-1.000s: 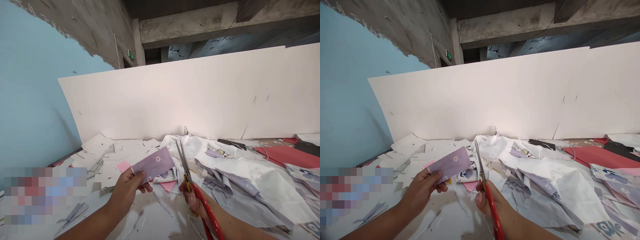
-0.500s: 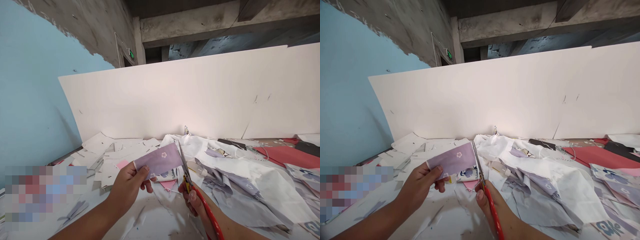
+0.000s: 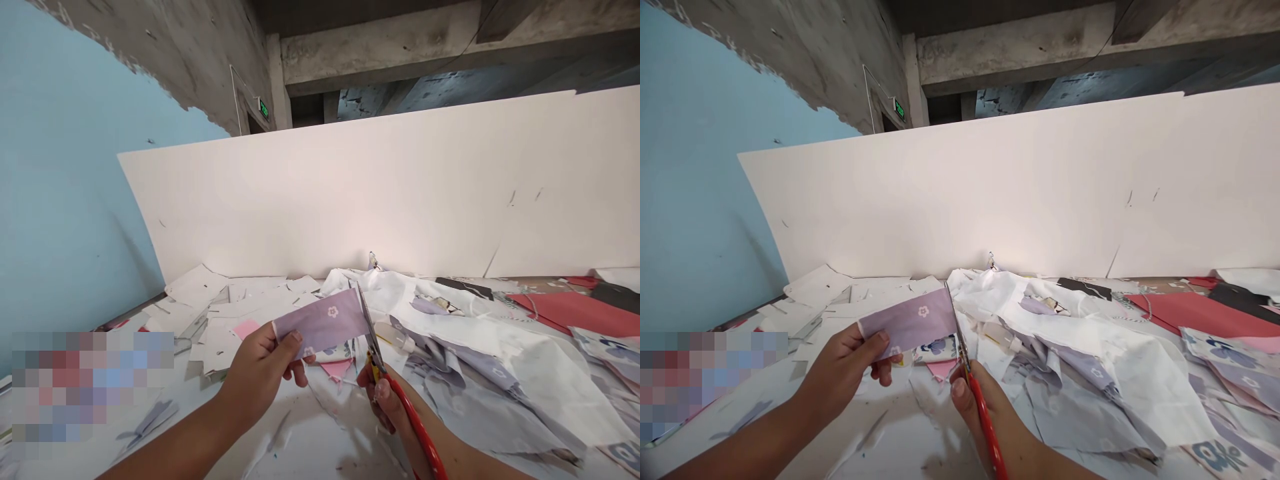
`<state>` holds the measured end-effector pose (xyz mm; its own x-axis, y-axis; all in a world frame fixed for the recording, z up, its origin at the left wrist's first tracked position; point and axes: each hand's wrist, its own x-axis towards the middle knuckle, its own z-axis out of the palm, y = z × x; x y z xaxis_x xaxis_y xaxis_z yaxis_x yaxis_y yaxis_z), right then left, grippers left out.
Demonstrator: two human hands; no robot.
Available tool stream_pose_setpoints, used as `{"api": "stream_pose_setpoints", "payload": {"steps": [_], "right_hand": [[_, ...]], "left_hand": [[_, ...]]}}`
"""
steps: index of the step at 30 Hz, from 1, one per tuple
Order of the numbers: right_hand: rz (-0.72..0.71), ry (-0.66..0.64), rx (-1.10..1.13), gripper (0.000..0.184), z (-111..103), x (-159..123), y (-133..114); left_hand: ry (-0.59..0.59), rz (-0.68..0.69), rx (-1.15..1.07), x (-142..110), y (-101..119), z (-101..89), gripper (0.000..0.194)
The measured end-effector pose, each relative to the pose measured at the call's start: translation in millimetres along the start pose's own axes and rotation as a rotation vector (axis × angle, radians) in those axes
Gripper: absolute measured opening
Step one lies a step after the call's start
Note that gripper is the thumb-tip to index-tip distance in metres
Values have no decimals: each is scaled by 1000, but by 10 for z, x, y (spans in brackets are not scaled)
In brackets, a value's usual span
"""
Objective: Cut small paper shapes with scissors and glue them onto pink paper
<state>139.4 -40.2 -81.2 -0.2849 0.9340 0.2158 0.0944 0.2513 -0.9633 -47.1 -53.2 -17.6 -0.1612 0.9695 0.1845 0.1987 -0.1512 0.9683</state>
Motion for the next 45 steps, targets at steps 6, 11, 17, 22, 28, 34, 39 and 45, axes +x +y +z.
{"api": "stream_pose_setpoints", "payload": {"steps": [6,11,17,22,28,34,39,45], "right_hand": [[22,-6,8,53,3,-19,-34],[50,-1,7,55,1,-7,-12],[66,-42,22,54,-15,9,34],[69,-72,51,53,-20,15,5],[74,-63,56,53,-28,10,-31],[70,-74,-7,52,-45,7,-61],[79,-71,-28,53,-49,32,-52],[107,-80,-64,56,-55,53,-59]], "left_hand": [[-30,-15,-12,-16,3,12,20],[-37,-15,-17,-5,-10,0,21],[-68,-13,-25,0,-34,-14,23],[-120,-13,-24,32,-65,-43,25],[-163,-20,-31,46,-103,-66,24],[-171,-10,-31,51,-106,-69,24],[-181,-23,-25,45,-66,-68,22],[-157,-14,4,53,-64,-73,22]]}}
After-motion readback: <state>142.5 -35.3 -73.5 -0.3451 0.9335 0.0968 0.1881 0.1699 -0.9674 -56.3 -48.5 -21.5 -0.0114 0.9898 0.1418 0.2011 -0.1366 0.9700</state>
